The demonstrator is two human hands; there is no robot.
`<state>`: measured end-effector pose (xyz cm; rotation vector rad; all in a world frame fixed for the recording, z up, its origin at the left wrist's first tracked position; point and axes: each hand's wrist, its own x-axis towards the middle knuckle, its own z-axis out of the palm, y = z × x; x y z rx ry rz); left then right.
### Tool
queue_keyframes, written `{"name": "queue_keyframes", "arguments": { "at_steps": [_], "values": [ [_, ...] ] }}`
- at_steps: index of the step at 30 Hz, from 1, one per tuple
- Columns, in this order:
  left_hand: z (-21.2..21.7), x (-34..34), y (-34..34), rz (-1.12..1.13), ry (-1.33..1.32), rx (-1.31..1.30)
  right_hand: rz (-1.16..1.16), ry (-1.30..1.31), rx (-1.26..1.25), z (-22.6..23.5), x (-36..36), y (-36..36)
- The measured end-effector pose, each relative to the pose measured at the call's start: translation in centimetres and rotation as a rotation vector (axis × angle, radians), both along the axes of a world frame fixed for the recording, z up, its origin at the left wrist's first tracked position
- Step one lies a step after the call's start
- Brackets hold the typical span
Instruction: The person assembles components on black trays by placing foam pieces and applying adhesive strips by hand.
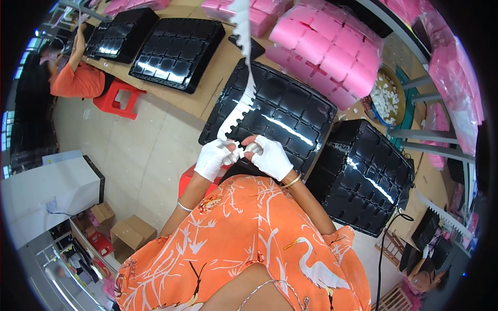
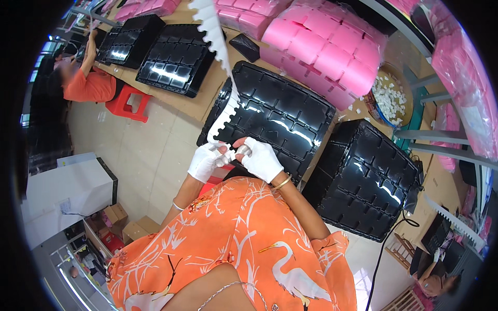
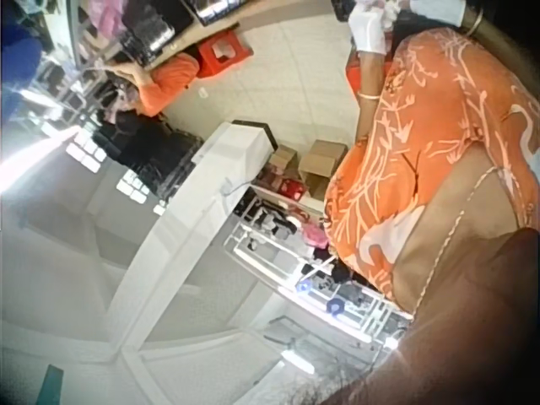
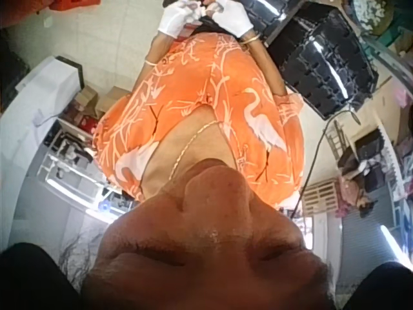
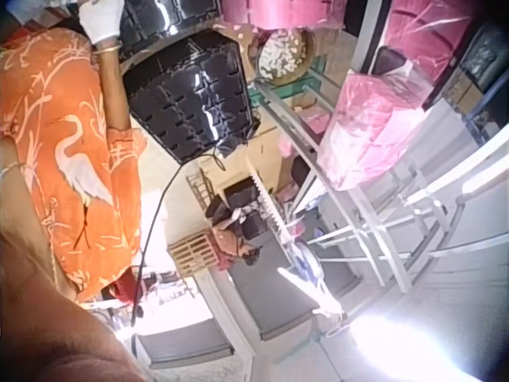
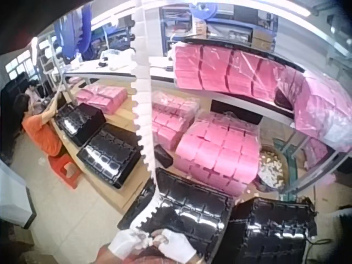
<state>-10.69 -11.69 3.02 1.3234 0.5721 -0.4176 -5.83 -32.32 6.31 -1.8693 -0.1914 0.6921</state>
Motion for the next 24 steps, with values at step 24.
{"name": "queue_keyframes", "arguments": {
  "at_steps": [24],
  "values": [
    [-7.7, -8.1, 6.6, 0.212, 0.030, 0.776, 0.060, -0.477, -0.781, -0.6, 9.7, -14.9]
  ]
}}
